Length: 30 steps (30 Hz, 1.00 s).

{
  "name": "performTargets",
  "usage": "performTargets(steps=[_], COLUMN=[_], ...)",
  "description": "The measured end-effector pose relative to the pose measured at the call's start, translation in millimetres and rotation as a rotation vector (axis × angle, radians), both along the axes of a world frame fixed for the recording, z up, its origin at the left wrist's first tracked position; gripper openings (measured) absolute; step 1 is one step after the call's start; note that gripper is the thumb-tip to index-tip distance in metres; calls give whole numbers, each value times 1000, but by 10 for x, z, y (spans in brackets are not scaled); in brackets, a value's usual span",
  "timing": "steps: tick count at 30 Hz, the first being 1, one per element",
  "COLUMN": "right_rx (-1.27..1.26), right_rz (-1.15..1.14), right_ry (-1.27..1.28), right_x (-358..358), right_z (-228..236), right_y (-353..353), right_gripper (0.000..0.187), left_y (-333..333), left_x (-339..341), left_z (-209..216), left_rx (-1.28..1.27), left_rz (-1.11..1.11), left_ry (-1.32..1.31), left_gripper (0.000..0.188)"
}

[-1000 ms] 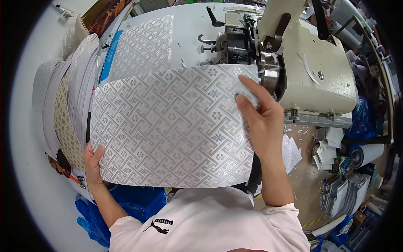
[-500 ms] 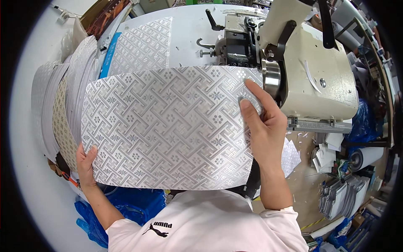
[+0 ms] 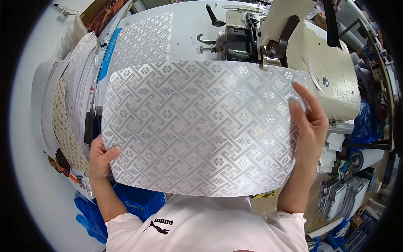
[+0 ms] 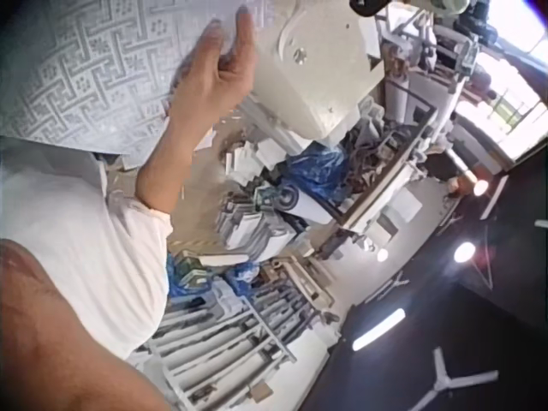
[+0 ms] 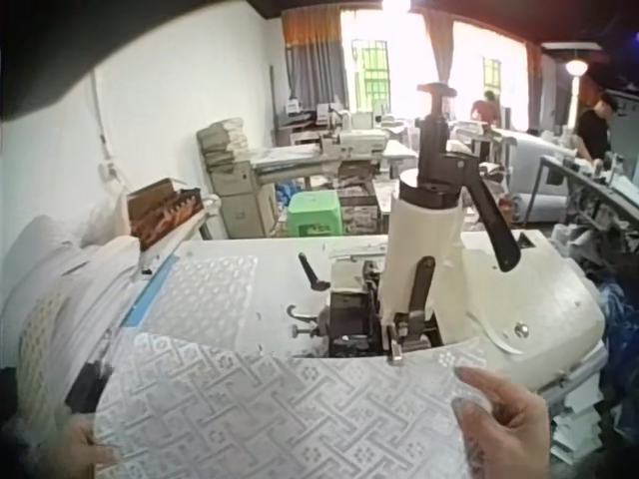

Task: Handling and feeding patterned fabric or foam sheets into a processing machine and using an air gun to clean the workspace.

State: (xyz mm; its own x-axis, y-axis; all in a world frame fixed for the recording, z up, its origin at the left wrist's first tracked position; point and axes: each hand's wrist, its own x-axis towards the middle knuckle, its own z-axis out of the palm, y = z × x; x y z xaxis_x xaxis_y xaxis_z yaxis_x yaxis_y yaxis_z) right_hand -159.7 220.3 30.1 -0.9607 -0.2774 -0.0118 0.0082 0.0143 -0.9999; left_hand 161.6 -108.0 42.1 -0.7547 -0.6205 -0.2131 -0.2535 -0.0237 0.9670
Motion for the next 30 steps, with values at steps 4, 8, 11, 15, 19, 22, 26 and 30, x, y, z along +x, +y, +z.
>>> performTargets(steps=[4,8,11,15,19,22,26,30], right_rx=[22,67,161,246,287,322,387,615], right_rz=[-15,-30,9,148,157,95,14,-95], right_ry=[58,103,122,97,85,122,192,342], right_x=[-258,-541,-836,-1204,-1505,-1567,-1513,-1479], right_z=[52,97,160,289,424,540,795,800], right_y=[468,922,1403,1900,2378,2692,3040,3563], right_gripper=[33,33,34,37,39,39,40,46], left_y=[127,395,580,867,1232,1465,1733,1880], left_x=[-267,-645,-950,-1320,-1670,-2001,-2248,-2348], left_z=[-92,-185,-243,-290,-439,-375,-459,-468], left_rx=[125,231,252,365,498,416,536,319], left_rz=[-222,-330,-524,-702,-831,-984,-1026,-1135], left_ry=[-40,-1,61,-42,-18,-152,23,121], left_gripper=[43,37,29,28,22,24,34,28])
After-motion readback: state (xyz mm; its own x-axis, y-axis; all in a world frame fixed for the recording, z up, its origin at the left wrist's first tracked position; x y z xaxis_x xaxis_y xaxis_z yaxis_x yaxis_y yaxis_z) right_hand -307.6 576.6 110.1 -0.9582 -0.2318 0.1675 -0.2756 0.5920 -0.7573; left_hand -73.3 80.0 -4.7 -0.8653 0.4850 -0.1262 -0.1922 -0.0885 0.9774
